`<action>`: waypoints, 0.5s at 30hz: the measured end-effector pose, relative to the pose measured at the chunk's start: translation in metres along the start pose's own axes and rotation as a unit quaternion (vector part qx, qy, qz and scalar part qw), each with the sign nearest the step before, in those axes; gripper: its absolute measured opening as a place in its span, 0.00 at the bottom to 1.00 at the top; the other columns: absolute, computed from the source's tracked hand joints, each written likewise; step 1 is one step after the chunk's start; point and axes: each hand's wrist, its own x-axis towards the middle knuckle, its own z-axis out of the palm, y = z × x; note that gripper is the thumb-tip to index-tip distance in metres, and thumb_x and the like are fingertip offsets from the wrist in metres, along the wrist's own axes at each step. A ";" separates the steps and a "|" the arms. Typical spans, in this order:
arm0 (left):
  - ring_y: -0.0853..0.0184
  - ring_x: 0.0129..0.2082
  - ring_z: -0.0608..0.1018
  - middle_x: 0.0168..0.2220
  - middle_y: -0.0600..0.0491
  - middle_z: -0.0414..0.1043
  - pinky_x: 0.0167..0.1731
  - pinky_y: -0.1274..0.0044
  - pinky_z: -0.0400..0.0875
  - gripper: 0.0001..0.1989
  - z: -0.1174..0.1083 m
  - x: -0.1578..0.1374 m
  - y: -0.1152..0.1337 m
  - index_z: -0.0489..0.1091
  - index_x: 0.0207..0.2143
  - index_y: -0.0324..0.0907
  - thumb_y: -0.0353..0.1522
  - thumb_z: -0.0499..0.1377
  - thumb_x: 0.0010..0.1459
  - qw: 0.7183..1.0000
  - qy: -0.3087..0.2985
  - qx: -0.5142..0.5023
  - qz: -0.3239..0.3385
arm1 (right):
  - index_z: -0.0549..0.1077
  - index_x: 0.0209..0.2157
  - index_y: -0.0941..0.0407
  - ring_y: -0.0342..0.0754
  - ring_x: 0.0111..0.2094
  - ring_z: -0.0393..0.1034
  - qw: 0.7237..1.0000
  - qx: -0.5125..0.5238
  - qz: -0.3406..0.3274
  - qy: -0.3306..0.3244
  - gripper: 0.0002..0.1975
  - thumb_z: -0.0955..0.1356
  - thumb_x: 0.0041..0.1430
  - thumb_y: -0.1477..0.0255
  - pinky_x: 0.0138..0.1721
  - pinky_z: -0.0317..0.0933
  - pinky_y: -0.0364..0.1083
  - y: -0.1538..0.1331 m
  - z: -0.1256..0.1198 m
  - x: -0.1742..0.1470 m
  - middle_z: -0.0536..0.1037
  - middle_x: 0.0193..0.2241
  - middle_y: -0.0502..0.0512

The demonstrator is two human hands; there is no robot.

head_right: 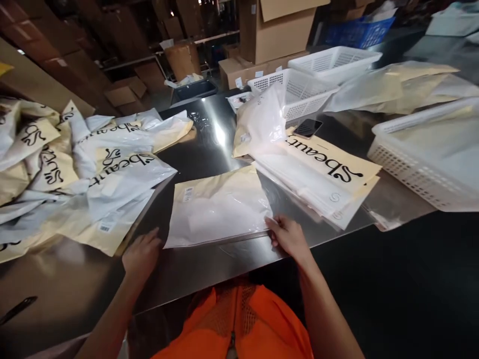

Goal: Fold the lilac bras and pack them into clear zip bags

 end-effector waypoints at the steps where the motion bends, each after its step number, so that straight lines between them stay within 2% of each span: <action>1: 0.58 0.37 0.78 0.46 0.47 0.78 0.32 0.71 0.68 0.13 -0.006 0.001 0.000 0.77 0.32 0.41 0.21 0.54 0.55 0.999 0.007 -0.003 -0.038 | 0.65 0.26 0.55 0.44 0.19 0.68 0.999 0.044 0.013 -0.019 0.24 0.67 0.54 0.47 0.21 0.56 0.41 0.002 0.000 -0.006 0.72 0.19 0.49; 2: 0.57 0.38 0.78 0.46 0.45 0.78 0.35 0.69 0.69 0.12 -0.015 0.003 0.005 0.78 0.33 0.40 0.23 0.54 0.56 0.997 0.018 -0.019 -0.076 | 0.66 0.27 0.55 0.44 0.20 0.69 0.995 0.077 0.026 -0.050 0.26 0.68 0.52 0.45 0.20 0.55 0.40 0.004 0.000 -0.012 0.73 0.20 0.50; 4: 0.58 0.37 0.78 0.39 0.46 0.79 0.38 0.68 0.70 0.11 -0.036 0.006 0.034 0.77 0.37 0.42 0.29 0.55 0.58 0.980 0.015 -0.133 -0.151 | 0.68 0.28 0.57 0.44 0.22 0.70 0.985 0.100 0.040 -0.135 0.28 0.69 0.49 0.44 0.21 0.56 0.40 0.006 0.002 -0.027 0.75 0.23 0.52; 5: 0.60 0.35 0.77 0.33 0.48 0.79 0.37 0.70 0.70 0.09 -0.047 0.008 0.057 0.77 0.34 0.44 0.32 0.56 0.58 0.946 -0.004 -0.256 -0.200 | 0.69 0.27 0.57 0.44 0.22 0.69 0.980 0.093 0.039 -0.172 0.28 0.69 0.49 0.43 0.21 0.56 0.40 0.006 0.006 -0.035 0.74 0.23 0.52; 6: 0.63 0.30 0.76 0.29 0.51 0.77 0.31 0.73 0.68 0.09 -0.055 0.009 0.083 0.76 0.30 0.45 0.35 0.56 0.58 0.883 -0.094 -0.397 -0.230 | 0.69 0.26 0.58 0.43 0.21 0.68 0.976 0.082 0.036 -0.198 0.29 0.68 0.49 0.43 0.21 0.55 0.40 0.005 0.011 -0.042 0.73 0.22 0.52; 7: 0.66 0.24 0.73 0.24 0.52 0.74 0.25 0.75 0.65 0.09 -0.062 0.010 0.112 0.74 0.28 0.45 0.39 0.58 0.57 0.786 -0.213 -0.519 -0.261 | 0.68 0.24 0.58 0.42 0.20 0.65 0.975 0.076 0.030 -0.207 0.29 0.68 0.50 0.43 0.20 0.54 0.40 0.003 0.018 -0.050 0.70 0.19 0.50; 8: 0.67 0.21 0.71 0.22 0.53 0.72 0.21 0.76 0.62 0.12 -0.065 0.011 0.142 0.73 0.27 0.44 0.43 0.60 0.55 0.660 -0.313 -0.619 -0.289 | 0.67 0.22 0.57 0.41 0.18 0.61 0.976 0.079 0.022 -0.204 0.30 0.67 0.50 0.43 0.20 0.52 0.40 0.002 0.026 -0.056 0.67 0.17 0.49; 9: 0.69 0.17 0.68 0.18 0.54 0.68 0.18 0.77 0.58 0.19 -0.065 0.013 0.170 0.70 0.25 0.43 0.49 0.61 0.52 0.517 -0.381 -0.698 -0.317 | 0.65 0.20 0.57 0.40 0.18 0.58 0.977 0.092 0.014 -0.192 0.30 0.67 0.51 0.43 0.20 0.51 0.40 0.000 0.035 -0.062 0.64 0.16 0.47; 10: 0.70 0.12 0.64 0.14 0.55 0.64 0.14 0.77 0.52 0.25 -0.063 0.015 0.194 0.68 0.23 0.42 0.55 0.61 0.47 0.402 -0.414 -0.739 -0.347 | 0.64 0.19 0.57 0.40 0.18 0.56 0.977 0.111 0.007 -0.181 0.30 0.67 0.51 0.43 0.20 0.50 0.41 -0.001 0.045 -0.067 0.62 0.15 0.47; 11: 0.71 0.10 0.61 0.12 0.56 0.62 0.12 0.77 0.49 0.29 -0.060 0.018 0.215 0.66 0.22 0.42 0.60 0.59 0.44 0.344 -0.419 -0.756 -0.366 | 0.62 0.18 0.56 0.40 0.18 0.56 0.976 0.136 0.005 -0.171 0.30 0.67 0.51 0.43 0.21 0.51 0.41 -0.002 0.054 -0.072 0.62 0.15 0.47; 12: 0.71 0.08 0.58 0.11 0.56 0.59 0.11 0.77 0.46 0.32 -0.055 0.021 0.231 0.65 0.20 0.43 0.63 0.58 0.41 0.305 -0.413 -0.766 -0.387 | 0.62 0.17 0.56 0.41 0.19 0.56 0.972 0.162 0.007 -0.167 0.30 0.67 0.52 0.44 0.21 0.51 0.42 -0.002 0.062 -0.077 0.62 0.14 0.47; 13: 0.72 0.07 0.56 0.10 0.57 0.57 0.10 0.77 0.44 0.33 -0.051 0.024 0.243 0.63 0.19 0.43 0.65 0.57 0.39 0.294 -0.397 -0.769 -0.406 | 0.61 0.17 0.56 0.42 0.19 0.58 0.967 0.189 0.012 -0.168 0.30 0.66 0.53 0.44 0.22 0.52 0.42 -0.002 0.068 -0.080 0.63 0.14 0.48; 15: 0.73 0.07 0.55 0.09 0.57 0.55 0.10 0.77 0.43 0.33 -0.045 0.029 0.251 0.61 0.17 0.43 0.64 0.59 0.37 0.290 -0.360 -0.769 -0.442 | 0.62 0.18 0.55 0.43 0.19 0.59 0.958 0.232 0.025 -0.167 0.28 0.66 0.53 0.45 0.21 0.53 0.43 0.000 0.073 -0.084 0.64 0.15 0.49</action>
